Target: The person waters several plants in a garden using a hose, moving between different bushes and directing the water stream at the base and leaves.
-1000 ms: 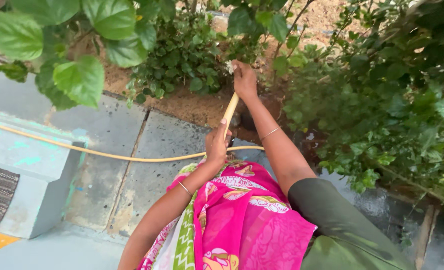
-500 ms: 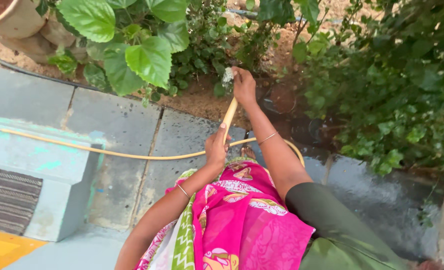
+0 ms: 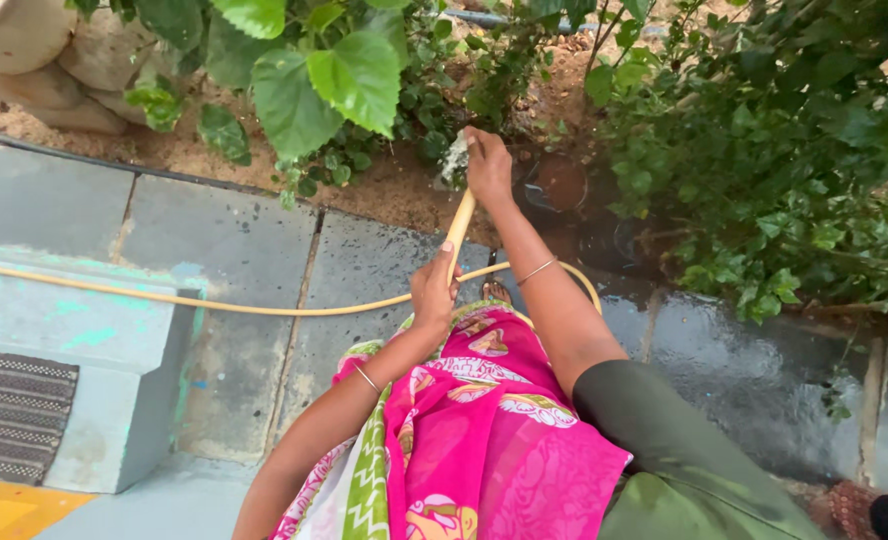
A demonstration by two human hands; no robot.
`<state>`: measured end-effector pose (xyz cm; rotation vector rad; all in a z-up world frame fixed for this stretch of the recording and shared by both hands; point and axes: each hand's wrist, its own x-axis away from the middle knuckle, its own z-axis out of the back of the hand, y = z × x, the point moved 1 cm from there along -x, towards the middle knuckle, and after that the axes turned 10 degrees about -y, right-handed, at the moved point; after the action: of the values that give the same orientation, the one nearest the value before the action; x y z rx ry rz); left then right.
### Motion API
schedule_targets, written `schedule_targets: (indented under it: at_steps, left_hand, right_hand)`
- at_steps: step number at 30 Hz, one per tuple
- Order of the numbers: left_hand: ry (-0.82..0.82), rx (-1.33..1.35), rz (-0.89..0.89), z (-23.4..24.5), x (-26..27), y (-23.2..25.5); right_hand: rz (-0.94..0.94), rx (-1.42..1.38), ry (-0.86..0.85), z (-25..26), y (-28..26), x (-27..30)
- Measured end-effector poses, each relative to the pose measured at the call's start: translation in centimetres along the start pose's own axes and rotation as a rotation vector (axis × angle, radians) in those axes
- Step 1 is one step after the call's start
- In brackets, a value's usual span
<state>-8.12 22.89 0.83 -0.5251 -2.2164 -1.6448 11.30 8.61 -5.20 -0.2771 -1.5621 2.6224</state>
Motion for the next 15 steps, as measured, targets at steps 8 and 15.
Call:
schedule_targets:
  at_steps: [8, 15]
  left_hand:
    - [-0.057, 0.063, -0.074, -0.6, 0.1, 0.2]
    - [0.011, -0.021, -0.001, -2.5, -1.7, 1.2]
  right_hand:
    - [-0.105, -0.110, 0.017, 1.5, -0.1, -0.4]
    - [-0.028, -0.106, -0.085, 2.2, 4.3, -3.6]
